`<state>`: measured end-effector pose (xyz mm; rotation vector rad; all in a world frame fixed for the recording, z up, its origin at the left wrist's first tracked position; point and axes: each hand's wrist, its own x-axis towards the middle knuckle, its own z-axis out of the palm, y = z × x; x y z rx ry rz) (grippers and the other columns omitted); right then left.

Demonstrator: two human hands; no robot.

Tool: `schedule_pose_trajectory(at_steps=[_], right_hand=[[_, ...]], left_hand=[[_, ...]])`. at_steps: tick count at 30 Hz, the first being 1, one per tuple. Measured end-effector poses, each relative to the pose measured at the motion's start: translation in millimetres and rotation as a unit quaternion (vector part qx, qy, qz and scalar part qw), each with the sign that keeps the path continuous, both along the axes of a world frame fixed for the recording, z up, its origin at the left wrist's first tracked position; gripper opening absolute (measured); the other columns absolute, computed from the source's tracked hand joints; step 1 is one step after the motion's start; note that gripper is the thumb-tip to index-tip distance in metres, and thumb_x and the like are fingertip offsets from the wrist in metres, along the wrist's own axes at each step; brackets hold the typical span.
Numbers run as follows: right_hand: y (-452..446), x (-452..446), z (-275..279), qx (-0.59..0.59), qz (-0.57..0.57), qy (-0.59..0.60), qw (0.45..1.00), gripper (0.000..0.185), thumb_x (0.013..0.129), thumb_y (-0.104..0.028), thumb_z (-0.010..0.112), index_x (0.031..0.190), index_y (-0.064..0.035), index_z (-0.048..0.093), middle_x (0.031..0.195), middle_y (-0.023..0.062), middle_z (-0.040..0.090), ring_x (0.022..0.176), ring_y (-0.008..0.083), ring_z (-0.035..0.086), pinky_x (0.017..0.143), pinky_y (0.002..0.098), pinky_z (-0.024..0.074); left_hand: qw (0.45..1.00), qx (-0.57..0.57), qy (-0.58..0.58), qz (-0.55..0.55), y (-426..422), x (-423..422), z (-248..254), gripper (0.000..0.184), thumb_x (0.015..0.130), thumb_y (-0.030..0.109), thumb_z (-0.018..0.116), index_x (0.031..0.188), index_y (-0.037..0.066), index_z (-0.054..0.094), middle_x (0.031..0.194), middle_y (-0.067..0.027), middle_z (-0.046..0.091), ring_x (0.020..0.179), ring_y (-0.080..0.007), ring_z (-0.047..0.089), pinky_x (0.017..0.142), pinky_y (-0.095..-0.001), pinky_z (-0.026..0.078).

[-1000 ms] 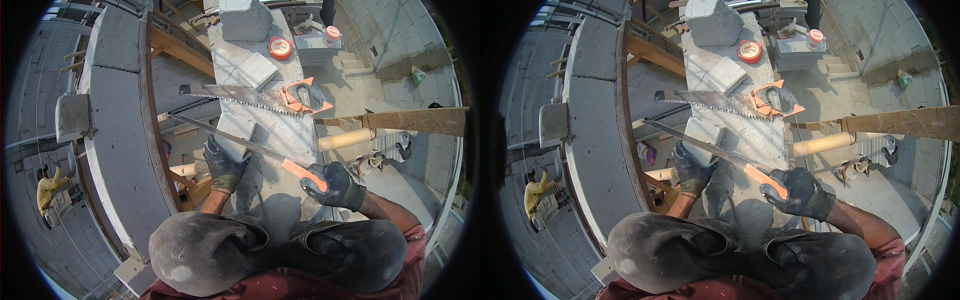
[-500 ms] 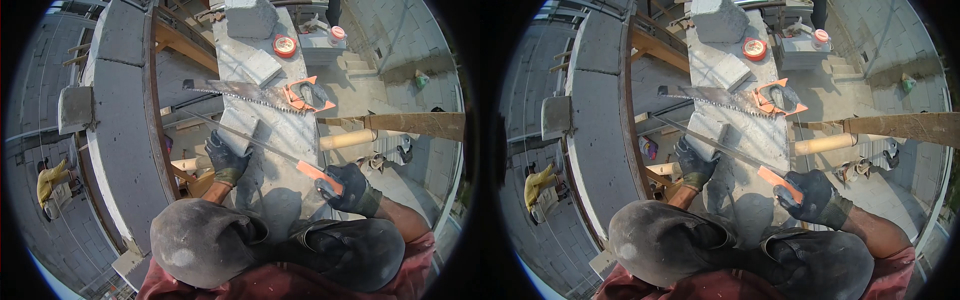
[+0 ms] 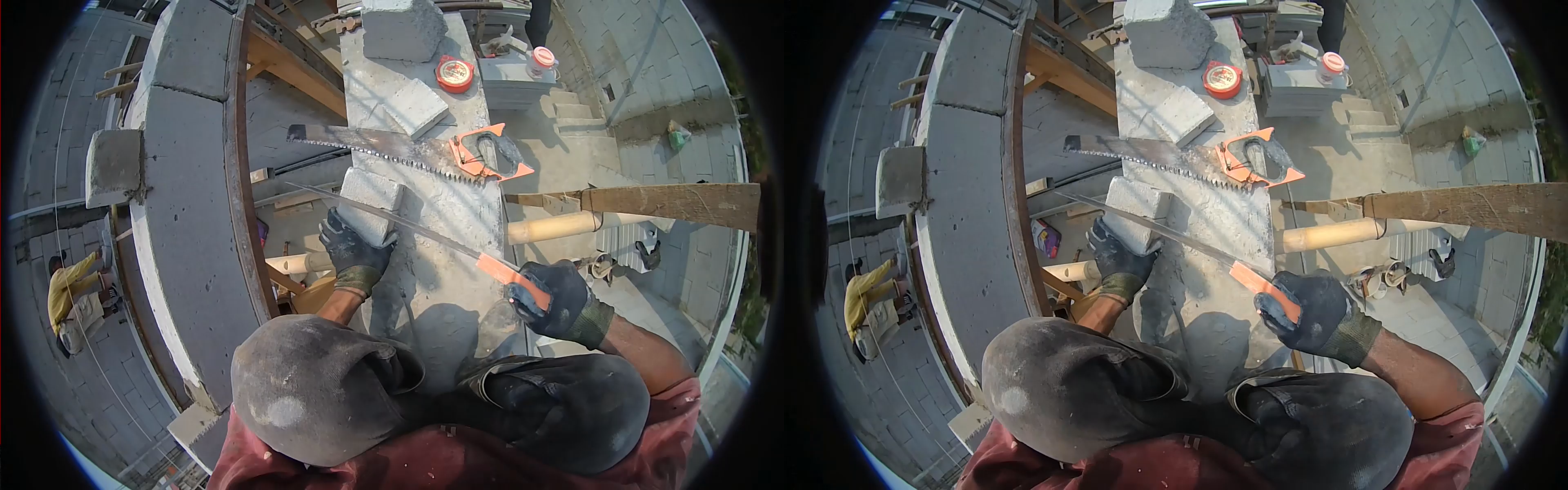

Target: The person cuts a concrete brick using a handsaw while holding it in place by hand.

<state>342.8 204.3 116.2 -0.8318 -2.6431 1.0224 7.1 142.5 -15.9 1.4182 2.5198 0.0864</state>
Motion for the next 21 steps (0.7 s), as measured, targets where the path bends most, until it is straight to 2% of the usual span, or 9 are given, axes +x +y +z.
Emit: schedule_pose_trajectory(at_steps=[2, 5, 7, 8, 11, 13, 16, 19, 21], right_hand=[[11, -24, -10, 0.083, 0.019, 0.023, 0.996, 0.019, 0.087, -0.018, 0.073, 0.1, -0.006, 0.067, 0.068, 0.0118, 0.056, 0.055, 0.0334, 0.058, 0.05, 0.0437, 0.0434], [9, -27, -20, -0.023, -0.094, 0.025, 0.995, 0.014, 0.087, -0.017, 0.073, 0.095, -0.007, 0.066, 0.068, 0.0108, 0.056, 0.057, 0.0327, 0.058, 0.051, 0.0438, 0.0436], [-6, -7, -32, -0.044, -0.043, 0.037, 0.997, 0.013, 0.088, -0.016, 0.072, 0.092, -0.007, 0.064, 0.071, 0.0111, 0.058, 0.058, 0.0323, 0.059, 0.051, 0.0437, 0.0439], [-15, 6, -36, -0.013, -0.013, 0.006, 1.0, 0.016, 0.089, -0.014, 0.07, 0.102, -0.0079, 0.065, 0.074, 0.0107, 0.06, 0.061, 0.0322, 0.06, 0.052, 0.0433, 0.0449], [-21, 31, 2, -0.016, -0.036, 0.01, 0.999, 0.015, 0.093, -0.02, 0.065, 0.101, -0.0067, 0.066, 0.078, 0.011, 0.064, 0.061, 0.0317, 0.062, 0.055, 0.0425, 0.0489], [-18, 35, 17, -0.048, -0.026, -0.028, 0.998, 0.018, 0.094, -0.021, 0.065, 0.106, -0.0076, 0.066, 0.081, 0.0107, 0.065, 0.064, 0.0314, 0.063, 0.056, 0.0415, 0.0497], [-21, 16, -16, -0.016, -0.026, -0.019, 0.999, 0.027, 0.089, -0.02, 0.068, 0.113, -0.0073, 0.066, 0.074, 0.0124, 0.061, 0.062, 0.0339, 0.061, 0.056, 0.0435, 0.0472], [-2, -60, -19, -0.042, -0.094, -0.006, 0.995, 0.02, 0.09, -0.023, 0.068, 0.102, -0.0067, 0.067, 0.073, 0.0147, 0.061, 0.062, 0.0362, 0.06, 0.057, 0.0444, 0.0474], [11, -75, -12, -0.038, -0.044, -0.106, 0.993, 0.032, 0.094, -0.034, 0.066, 0.103, -0.0027, 0.069, 0.074, 0.017, 0.067, 0.069, 0.0348, 0.065, 0.063, 0.044, 0.0527]], left_hand=[[1.0, 0.014, 0.001, 0.01, 1, -1, 0, 0.117, 0.065, 0.058, 0.086, 0.143, -0.009, 0.03, 0.137, -0.0261, 0.04, 0.136, -0.0499, 0.033, 0.115, -0.0577, 0.025], [0.997, 0.036, -0.061, 0.033, -2, -2, -1, 0.118, 0.066, 0.06, 0.084, 0.144, -0.009, 0.03, 0.138, -0.0262, 0.04, 0.138, -0.0493, 0.033, 0.117, -0.0567, 0.024], [0.992, 0.093, 0.068, -0.043, -3, 2, -9, 0.104, 0.058, 0.048, 0.092, 0.133, -0.004, 0.042, 0.125, -0.0218, 0.046, 0.123, -0.0384, 0.043, 0.108, -0.0494, 0.034], [0.993, 0.098, 0.057, -0.032, -4, 1, -11, 0.104, 0.058, 0.047, 0.092, 0.133, -0.003, 0.041, 0.126, -0.0217, 0.046, 0.123, -0.0381, 0.043, 0.108, -0.0496, 0.033], [0.998, 0.064, -0.013, -0.006, 2, 3, 6, 0.104, 0.058, 0.049, 0.092, 0.132, -0.003, 0.04, 0.126, -0.0213, 0.046, 0.123, -0.0385, 0.043, 0.109, -0.0504, 0.032], [0.997, 0.075, 0.025, -0.014, 0, 0, -3, 0.103, 0.058, 0.049, 0.091, 0.132, -0.003, 0.04, 0.125, -0.0207, 0.046, 0.122, -0.0384, 0.043, 0.108, -0.0508, 0.032], [0.995, 0.082, 0.048, -0.036, -4, -3, -8, 0.103, 0.059, 0.05, 0.091, 0.131, -0.002, 0.04, 0.124, -0.0203, 0.046, 0.122, -0.0381, 0.043, 0.107, -0.0513, 0.032], [0.995, 0.085, 0.044, -0.042, -6, -7, -20, 0.107, 0.06, 0.053, 0.09, 0.134, -0.004, 0.038, 0.127, -0.0226, 0.046, 0.124, -0.0404, 0.043, 0.109, -0.0523, 0.032], [0.994, 0.082, 0.058, -0.04, 1, -12, -19, 0.111, 0.061, 0.055, 0.089, 0.137, -0.006, 0.036, 0.129, -0.0249, 0.046, 0.126, -0.0429, 0.042, 0.111, -0.0533, 0.031]])
